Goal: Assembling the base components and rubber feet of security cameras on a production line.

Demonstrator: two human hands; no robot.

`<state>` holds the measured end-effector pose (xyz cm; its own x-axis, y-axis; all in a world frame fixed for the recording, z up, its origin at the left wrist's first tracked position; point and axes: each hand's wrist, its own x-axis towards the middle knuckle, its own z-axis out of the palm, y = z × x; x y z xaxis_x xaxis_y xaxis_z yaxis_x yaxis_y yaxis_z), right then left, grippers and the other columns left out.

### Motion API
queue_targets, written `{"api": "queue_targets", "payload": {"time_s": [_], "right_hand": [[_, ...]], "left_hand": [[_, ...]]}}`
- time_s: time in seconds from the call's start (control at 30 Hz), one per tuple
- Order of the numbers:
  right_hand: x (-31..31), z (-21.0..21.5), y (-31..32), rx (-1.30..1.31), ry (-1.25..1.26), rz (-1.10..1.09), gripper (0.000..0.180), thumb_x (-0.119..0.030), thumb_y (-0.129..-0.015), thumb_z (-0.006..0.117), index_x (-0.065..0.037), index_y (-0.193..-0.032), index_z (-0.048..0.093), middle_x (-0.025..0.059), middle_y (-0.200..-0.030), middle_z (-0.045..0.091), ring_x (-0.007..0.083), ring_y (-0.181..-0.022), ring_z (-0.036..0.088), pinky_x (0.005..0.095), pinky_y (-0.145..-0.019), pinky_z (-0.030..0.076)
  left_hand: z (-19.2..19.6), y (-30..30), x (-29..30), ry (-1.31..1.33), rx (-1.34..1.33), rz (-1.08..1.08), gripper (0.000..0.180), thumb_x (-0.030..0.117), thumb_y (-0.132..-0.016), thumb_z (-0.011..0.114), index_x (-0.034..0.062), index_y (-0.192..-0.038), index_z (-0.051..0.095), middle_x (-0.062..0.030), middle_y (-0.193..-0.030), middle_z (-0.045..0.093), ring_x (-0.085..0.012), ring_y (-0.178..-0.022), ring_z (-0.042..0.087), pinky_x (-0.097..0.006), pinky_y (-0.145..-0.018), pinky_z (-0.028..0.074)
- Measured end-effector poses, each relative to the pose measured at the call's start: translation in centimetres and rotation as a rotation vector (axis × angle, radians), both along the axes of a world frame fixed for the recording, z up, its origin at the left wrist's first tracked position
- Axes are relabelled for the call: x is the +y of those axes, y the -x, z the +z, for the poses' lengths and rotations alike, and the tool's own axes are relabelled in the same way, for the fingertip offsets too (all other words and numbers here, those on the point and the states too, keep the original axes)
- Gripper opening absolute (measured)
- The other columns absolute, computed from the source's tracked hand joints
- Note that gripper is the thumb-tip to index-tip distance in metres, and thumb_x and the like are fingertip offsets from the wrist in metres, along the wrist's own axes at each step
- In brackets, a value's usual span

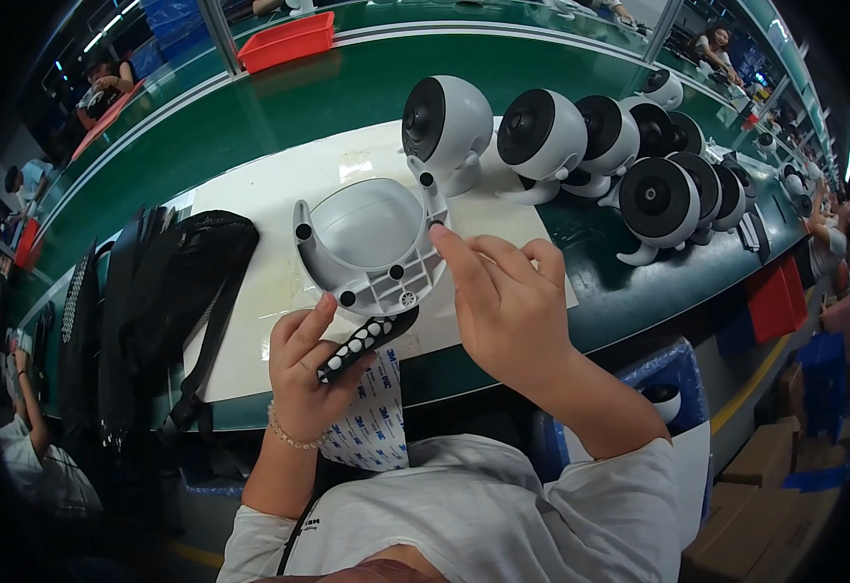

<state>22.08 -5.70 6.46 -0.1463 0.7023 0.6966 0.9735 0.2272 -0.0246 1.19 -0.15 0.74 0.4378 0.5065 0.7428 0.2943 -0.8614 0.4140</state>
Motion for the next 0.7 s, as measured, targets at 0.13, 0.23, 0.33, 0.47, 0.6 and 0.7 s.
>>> {"api": "queue_targets", "payload": {"time_s": [0.13, 0.23, 0.33, 0.47, 0.6, 0.7], "right_hand": [[-0.4, 0.0, -0.4, 0.09, -0.061, 0.077, 0.043, 0.006, -0.071, 0.055, -0.003, -0.113, 0.052, 0.0027, -0.091, 0.066, 0.0177, -0.099, 0.058, 0.0338, -0.079, 0.03], [0.1, -1.5, -0.5, 0.123, -0.024, 0.079, 0.043, 0.007, -0.073, 0.053, -0.005, -0.114, 0.049, 0.0045, -0.105, 0.065, 0.0182, -0.109, 0.055, 0.0356, -0.082, 0.029], [-0.6, -0.8, -1.1, 0.143, 0.083, 0.09, 0.044, 0.006, -0.077, 0.052, -0.005, -0.119, 0.044, 0.0052, -0.109, 0.063, 0.02, -0.11, 0.054, 0.0379, -0.088, 0.029], [-0.9, -1.3, -0.7, 0.769, 0.038, 0.359, 0.044, 0.001, -0.081, 0.055, -0.004, -0.122, 0.04, 0.0138, -0.125, 0.05, 0.0311, -0.119, 0.047, 0.0426, -0.101, 0.024], [-0.5, -2.4, -0.7, 0.647, 0.042, 0.276, 0.018, -0.01, -0.083, 0.063, -0.007, -0.1, 0.057, 0.0188, -0.14, 0.03, 0.0345, -0.135, 0.021, 0.044, -0.106, 0.019], [-0.1, -2.9, 0.5, 0.823, 0.118, 0.304, 0.008, -0.014, -0.084, 0.063, -0.008, -0.088, 0.061, 0.018, -0.141, 0.03, 0.0347, -0.137, 0.013, 0.044, -0.106, 0.017]], "left_hand": [[-0.1, -0.1, 0.0, -0.018, -0.05, 0.029, 0.026, 0.01, -0.055, 0.076, 0.0044, -0.062, 0.051, -0.0049, -0.119, 0.058, -0.0256, -0.08, 0.054, -0.035, -0.071, 0.043], [0.3, -0.2, 0.0, -0.027, -0.021, 0.016, 0.026, 0.01, -0.055, 0.076, 0.0045, -0.063, 0.052, -0.0048, -0.12, 0.058, -0.0256, -0.08, 0.054, -0.034, -0.071, 0.043], [0.3, -0.1, 0.0, -0.016, -0.008, 0.015, 0.025, 0.01, -0.055, 0.076, 0.0044, -0.064, 0.053, -0.0049, -0.12, 0.057, -0.0256, -0.08, 0.054, -0.034, -0.072, 0.043], [0.0, -0.2, 0.1, -0.035, -0.04, 0.033, 0.026, 0.011, -0.055, 0.076, 0.0046, -0.064, 0.052, -0.005, -0.121, 0.057, -0.0258, -0.081, 0.054, -0.035, -0.072, 0.043], [-0.1, -0.2, 0.1, -0.037, -0.04, 0.021, 0.028, 0.011, -0.056, 0.076, 0.0047, -0.063, 0.05, -0.0051, -0.121, 0.057, -0.026, -0.081, 0.054, -0.035, -0.072, 0.043], [0.0, -0.1, 0.1, -0.033, -0.028, 0.02, 0.029, 0.012, -0.055, 0.076, 0.0046, -0.063, 0.05, -0.0051, -0.122, 0.056, -0.0261, -0.081, 0.054, -0.035, -0.073, 0.043]]}}
